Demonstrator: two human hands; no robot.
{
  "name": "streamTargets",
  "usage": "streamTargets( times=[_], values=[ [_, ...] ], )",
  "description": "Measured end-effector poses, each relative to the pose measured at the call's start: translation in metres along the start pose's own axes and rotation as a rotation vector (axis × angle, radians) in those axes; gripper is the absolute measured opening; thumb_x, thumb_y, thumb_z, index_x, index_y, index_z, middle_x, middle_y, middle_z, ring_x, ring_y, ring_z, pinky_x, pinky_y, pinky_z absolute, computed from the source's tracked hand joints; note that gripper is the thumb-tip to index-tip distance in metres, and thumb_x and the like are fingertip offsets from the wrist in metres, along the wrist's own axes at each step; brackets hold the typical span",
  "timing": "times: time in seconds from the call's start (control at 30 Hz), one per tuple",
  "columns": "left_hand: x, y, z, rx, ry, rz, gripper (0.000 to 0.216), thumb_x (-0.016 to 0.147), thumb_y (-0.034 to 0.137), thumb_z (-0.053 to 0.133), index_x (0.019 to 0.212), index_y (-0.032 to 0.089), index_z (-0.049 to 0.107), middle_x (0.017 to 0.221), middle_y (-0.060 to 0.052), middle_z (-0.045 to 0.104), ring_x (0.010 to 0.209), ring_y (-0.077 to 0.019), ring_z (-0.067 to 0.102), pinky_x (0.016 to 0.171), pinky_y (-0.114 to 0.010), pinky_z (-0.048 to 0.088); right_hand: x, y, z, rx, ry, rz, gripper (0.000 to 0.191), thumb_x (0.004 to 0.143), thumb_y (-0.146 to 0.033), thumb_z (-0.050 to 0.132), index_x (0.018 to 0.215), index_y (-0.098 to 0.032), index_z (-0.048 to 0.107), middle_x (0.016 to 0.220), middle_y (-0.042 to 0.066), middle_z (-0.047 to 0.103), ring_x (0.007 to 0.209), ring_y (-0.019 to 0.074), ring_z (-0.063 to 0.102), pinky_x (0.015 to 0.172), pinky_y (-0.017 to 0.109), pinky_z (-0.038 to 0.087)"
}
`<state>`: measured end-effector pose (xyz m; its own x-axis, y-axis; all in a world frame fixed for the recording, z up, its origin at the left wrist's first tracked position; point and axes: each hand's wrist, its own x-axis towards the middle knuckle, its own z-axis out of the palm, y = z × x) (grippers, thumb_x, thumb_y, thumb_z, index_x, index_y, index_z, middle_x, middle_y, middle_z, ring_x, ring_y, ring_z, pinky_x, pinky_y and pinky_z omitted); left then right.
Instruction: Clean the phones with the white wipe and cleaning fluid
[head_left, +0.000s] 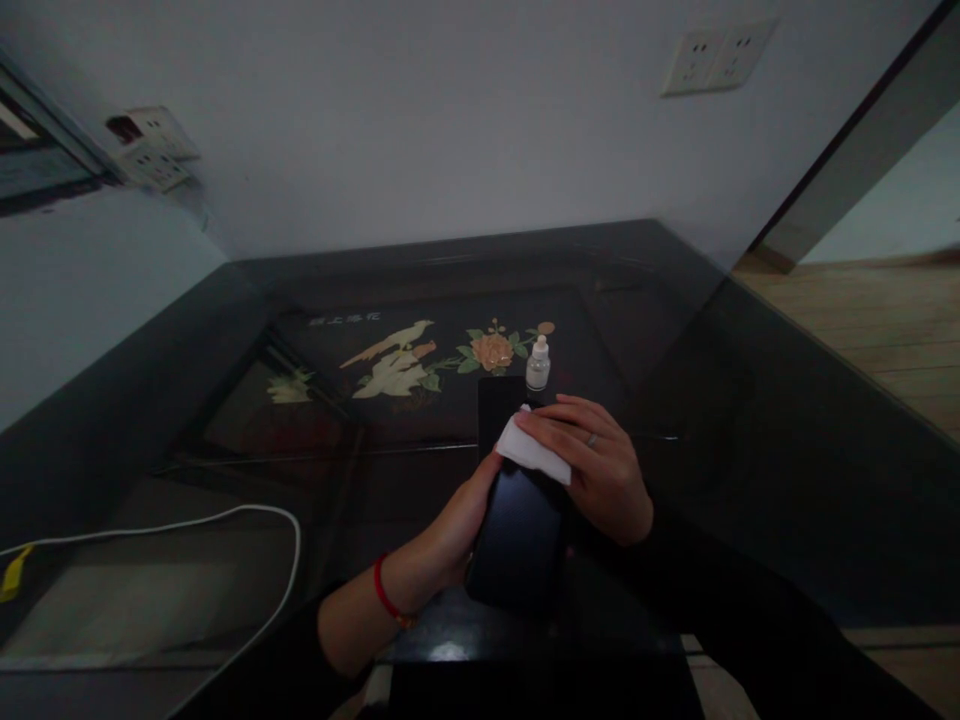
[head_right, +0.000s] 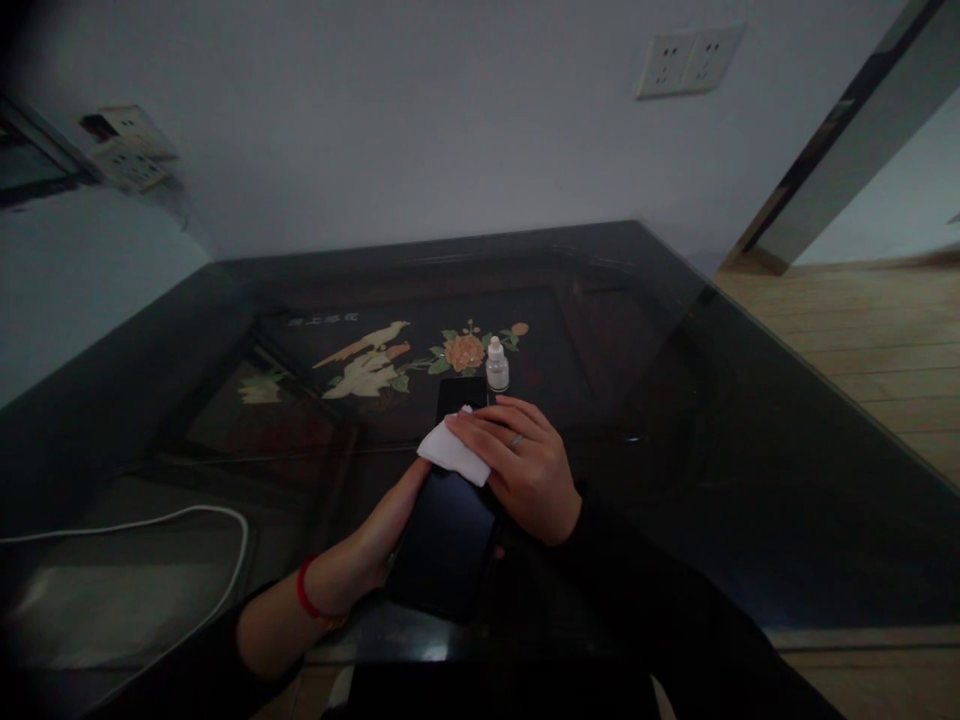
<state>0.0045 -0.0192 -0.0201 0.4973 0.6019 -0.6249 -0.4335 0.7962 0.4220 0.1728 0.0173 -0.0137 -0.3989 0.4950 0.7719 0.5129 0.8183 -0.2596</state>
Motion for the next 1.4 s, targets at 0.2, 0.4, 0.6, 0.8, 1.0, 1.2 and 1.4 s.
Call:
streamTargets(
  times=[0.2, 0.4, 0.6, 0.8, 1.0, 1.2, 1.4],
  values=[
    [0.008, 0.006, -0.001, -0.098, 0.031, 0.096, 0.049, 0.090, 0.053, 0.048, 0.105, 0.010, 0.066, 0.065, -0.003, 0.067, 0.057, -0.0140, 0.061, 0.065, -0.026, 0.048, 0.000, -0.010, 0.001, 0.110, -0.125, -0.144, 0.039, 0.094, -0.013, 0.047, 0.131, -0.021, 0.054, 0.110, 0.006, 0.073, 0.104, 0.0177, 0.065, 0.098, 0.041, 0.048],
    [-0.002, 0.020, 0.006, -0.079, 0.019, 0.090, 0.061, 0.093, 0.057, 0.035, 0.121, 0.009, 0.060, 0.073, -0.008, 0.071, 0.063, -0.0196, 0.066, 0.072, -0.033, 0.051, 0.004, -0.005, -0.014, 0.276, -0.172, -0.097, 0.033, 0.094, -0.013, 0.045, 0.124, -0.020, 0.058, 0.110, 0.006, 0.072, 0.106, 0.0163, 0.064, 0.094, 0.035, 0.052],
    [-0.009, 0.014, 0.007, -0.009, -0.078, -0.009, 0.069, 0.091, 0.062, 0.030, 0.127, 0.009, 0.056, 0.094, -0.015, 0.072, 0.083, -0.0268, 0.069, 0.085, -0.043, 0.049, 0.003, 0.006, -0.013, 0.067, 0.069, 0.147, 0.040, 0.091, -0.009, 0.047, 0.124, -0.025, 0.061, 0.114, 0.006, 0.070, 0.107, 0.0211, 0.062, 0.091, 0.039, 0.052],
    [0.005, 0.008, -0.001, -0.077, 0.000, 0.077, 0.057, 0.091, 0.055, 0.044, 0.126, 0.012, 0.056, 0.084, -0.009, 0.072, 0.072, -0.0211, 0.066, 0.077, -0.036, 0.051, -0.001, -0.005, 0.005, -0.005, -0.140, -0.062, 0.041, 0.090, -0.007, 0.045, 0.125, -0.022, 0.060, 0.117, 0.007, 0.070, 0.107, 0.0195, 0.064, 0.103, 0.046, 0.045],
    [0.005, 0.016, 0.005, -0.124, 0.010, 0.112, 0.059, 0.093, 0.055, 0.037, 0.122, 0.009, 0.060, 0.076, -0.006, 0.070, 0.060, -0.0148, 0.062, 0.073, -0.029, 0.050, 0.001, 0.003, -0.006, 0.098, -0.293, -0.176, 0.035, 0.089, -0.010, 0.046, 0.120, -0.020, 0.061, 0.117, 0.006, 0.070, 0.112, 0.0185, 0.062, 0.106, 0.047, 0.043],
    [-0.008, 0.021, 0.007, -0.003, 0.020, 0.002, 0.069, 0.092, 0.062, 0.030, 0.127, 0.008, 0.056, 0.085, -0.013, 0.073, 0.070, -0.0244, 0.070, 0.076, -0.039, 0.052, 0.003, 0.017, -0.023, 0.045, -0.189, -0.157, 0.034, 0.088, -0.011, 0.049, 0.119, -0.019, 0.062, 0.101, 0.006, 0.074, 0.102, 0.0202, 0.066, 0.097, 0.044, 0.051],
    [-0.001, 0.015, 0.003, -0.035, -0.043, 0.007, 0.065, 0.091, 0.060, 0.037, 0.126, 0.009, 0.057, 0.096, -0.016, 0.072, 0.088, -0.0275, 0.069, 0.084, -0.041, 0.051, -0.002, 0.011, -0.015, -0.028, 0.031, -0.084, 0.040, 0.091, -0.016, 0.052, 0.130, -0.022, 0.057, 0.117, 0.007, 0.070, 0.110, 0.0240, 0.063, 0.097, 0.045, 0.051]
  ],
)
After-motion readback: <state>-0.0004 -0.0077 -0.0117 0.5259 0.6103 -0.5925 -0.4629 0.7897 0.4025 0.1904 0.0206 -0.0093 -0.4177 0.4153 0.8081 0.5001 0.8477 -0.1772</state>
